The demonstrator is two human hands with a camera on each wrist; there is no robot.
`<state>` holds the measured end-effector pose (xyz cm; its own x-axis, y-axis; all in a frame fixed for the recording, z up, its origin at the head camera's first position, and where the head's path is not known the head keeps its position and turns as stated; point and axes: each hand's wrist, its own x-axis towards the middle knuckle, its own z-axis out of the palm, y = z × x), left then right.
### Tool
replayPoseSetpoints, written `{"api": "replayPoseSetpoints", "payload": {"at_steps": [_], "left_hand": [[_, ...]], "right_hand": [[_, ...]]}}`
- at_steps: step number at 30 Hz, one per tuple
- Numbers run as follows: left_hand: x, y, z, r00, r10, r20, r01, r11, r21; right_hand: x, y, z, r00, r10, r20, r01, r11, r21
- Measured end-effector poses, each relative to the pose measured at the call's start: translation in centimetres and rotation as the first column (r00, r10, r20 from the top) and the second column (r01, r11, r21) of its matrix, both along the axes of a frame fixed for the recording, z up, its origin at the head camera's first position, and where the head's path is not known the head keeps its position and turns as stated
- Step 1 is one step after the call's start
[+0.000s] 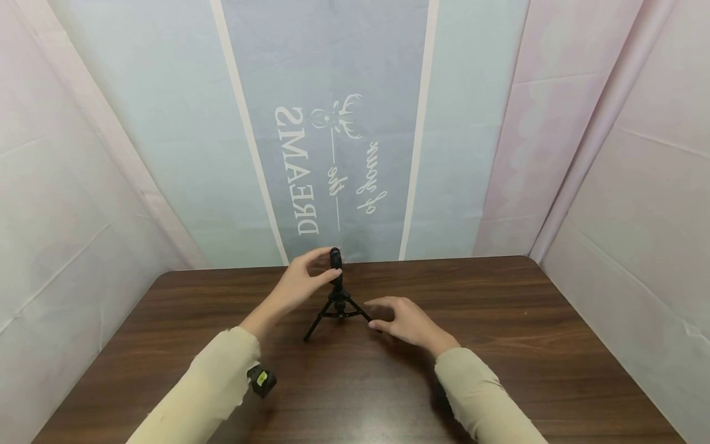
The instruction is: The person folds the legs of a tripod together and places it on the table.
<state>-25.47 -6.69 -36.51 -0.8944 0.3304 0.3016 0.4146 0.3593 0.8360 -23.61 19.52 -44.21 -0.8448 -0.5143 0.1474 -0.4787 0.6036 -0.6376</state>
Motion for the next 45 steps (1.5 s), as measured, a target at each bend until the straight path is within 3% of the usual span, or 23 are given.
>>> {"api": "replayPoseSetpoints", "payload": {"at_steps": [10, 18, 31, 41, 45], "left_hand": [[-0.6, 0.4, 0.4, 1.0, 0.004, 0.031, -0.004, 1.0, -0.018], [-0.9, 0.6, 0.6, 1.0, 0.019, 0.002, -0.019, 0.998, -0.062], [-0.8, 0.6, 0.3, 0.999, -0.037, -0.02, 0.036, 0.997, -0.072], [-0.2, 1.1, -0.2, 1.0, 0.003, 0.0, -0.003, 1.0, -0.018], [0.0, 1.3, -0.4, 0.999, 0.037, -0.021, -0.037, 0.999, -0.004]], "right_hand": [[-0.8, 0.1, -0.1, 0.996, 0.014, 0.092, -0.014, 1.0, -0.001], [-1.2, -0.2, 0.0, 0.988, 0.042, 0.151, -0.039, 0.999, -0.018], [-1.8, -0.4, -0.4, 0.986, 0.108, 0.128, -0.106, 0.994, -0.023], [-1.5, -0.4, -1.0, 0.992, 0.08, 0.1, -0.076, 0.996, -0.038], [-1.5, -0.6, -1.1, 0.995, 0.068, 0.079, -0.065, 0.997, -0.046]]}}
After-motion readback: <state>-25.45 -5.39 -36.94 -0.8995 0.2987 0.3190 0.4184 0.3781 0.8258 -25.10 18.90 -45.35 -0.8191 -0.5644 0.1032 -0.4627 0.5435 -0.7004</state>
